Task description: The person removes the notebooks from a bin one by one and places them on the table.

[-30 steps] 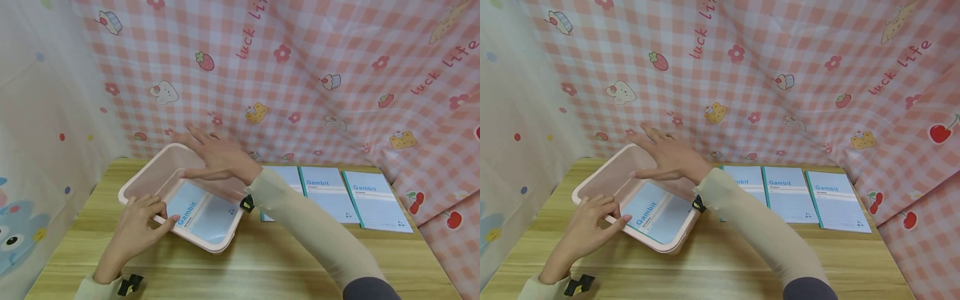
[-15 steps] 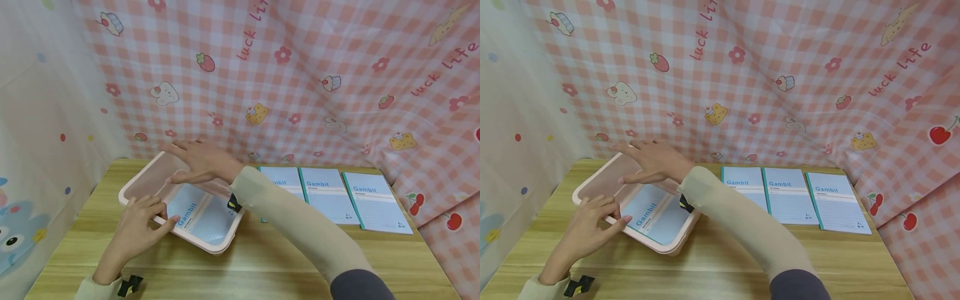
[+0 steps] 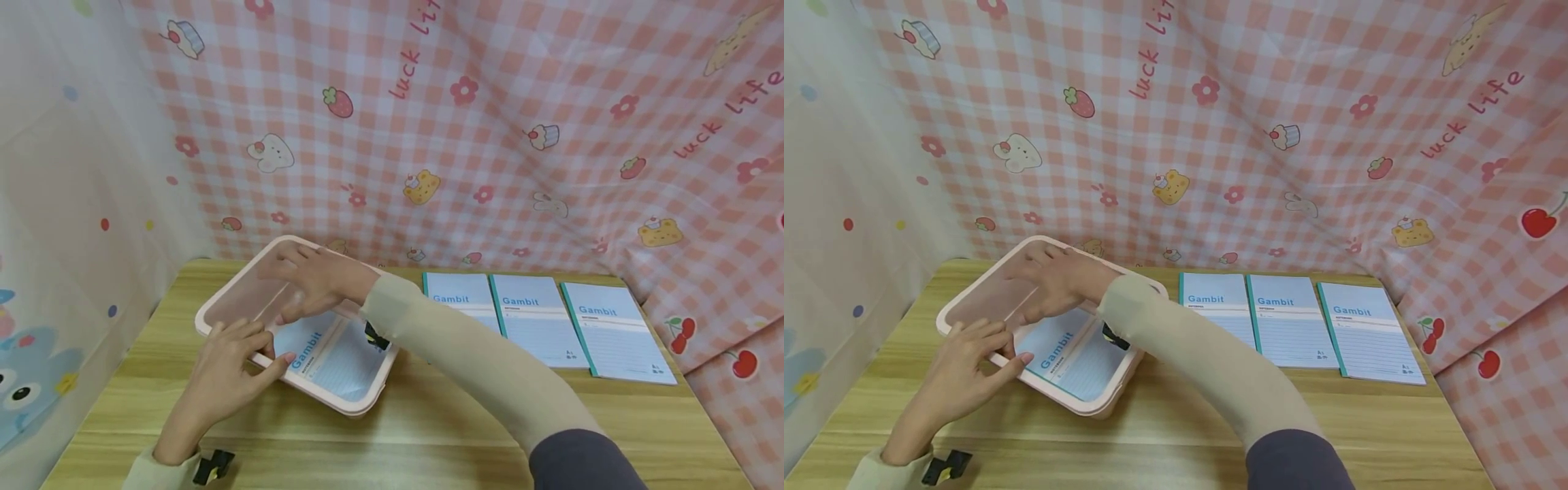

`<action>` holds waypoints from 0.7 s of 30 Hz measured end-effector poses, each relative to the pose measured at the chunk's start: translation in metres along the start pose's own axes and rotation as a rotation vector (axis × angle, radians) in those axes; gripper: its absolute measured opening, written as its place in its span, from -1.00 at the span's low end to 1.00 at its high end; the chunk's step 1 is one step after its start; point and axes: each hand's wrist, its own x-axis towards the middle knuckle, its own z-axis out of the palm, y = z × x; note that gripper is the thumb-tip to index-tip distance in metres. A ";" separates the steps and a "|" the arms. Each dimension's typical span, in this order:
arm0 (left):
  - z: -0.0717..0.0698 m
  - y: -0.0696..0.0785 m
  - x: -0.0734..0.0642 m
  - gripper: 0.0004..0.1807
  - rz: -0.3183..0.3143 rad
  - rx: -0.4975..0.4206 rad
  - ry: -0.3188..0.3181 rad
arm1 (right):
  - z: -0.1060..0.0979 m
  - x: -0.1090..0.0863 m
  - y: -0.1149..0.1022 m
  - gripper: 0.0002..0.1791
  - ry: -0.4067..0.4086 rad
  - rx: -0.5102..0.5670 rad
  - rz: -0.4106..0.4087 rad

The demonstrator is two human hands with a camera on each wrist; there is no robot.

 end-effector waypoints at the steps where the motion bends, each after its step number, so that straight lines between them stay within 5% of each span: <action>1: 0.000 0.000 0.000 -0.59 0.001 0.001 0.001 | 0.002 0.001 0.000 0.00 -0.021 -0.016 0.006; 7: 0.001 0.001 0.002 -0.59 0.001 -0.006 -0.004 | 0.012 0.008 -0.004 0.06 -0.103 -0.061 0.012; 21: 0.000 0.001 0.001 -0.59 0.000 -0.003 0.006 | 0.035 0.031 -0.014 0.02 -0.140 -0.130 0.005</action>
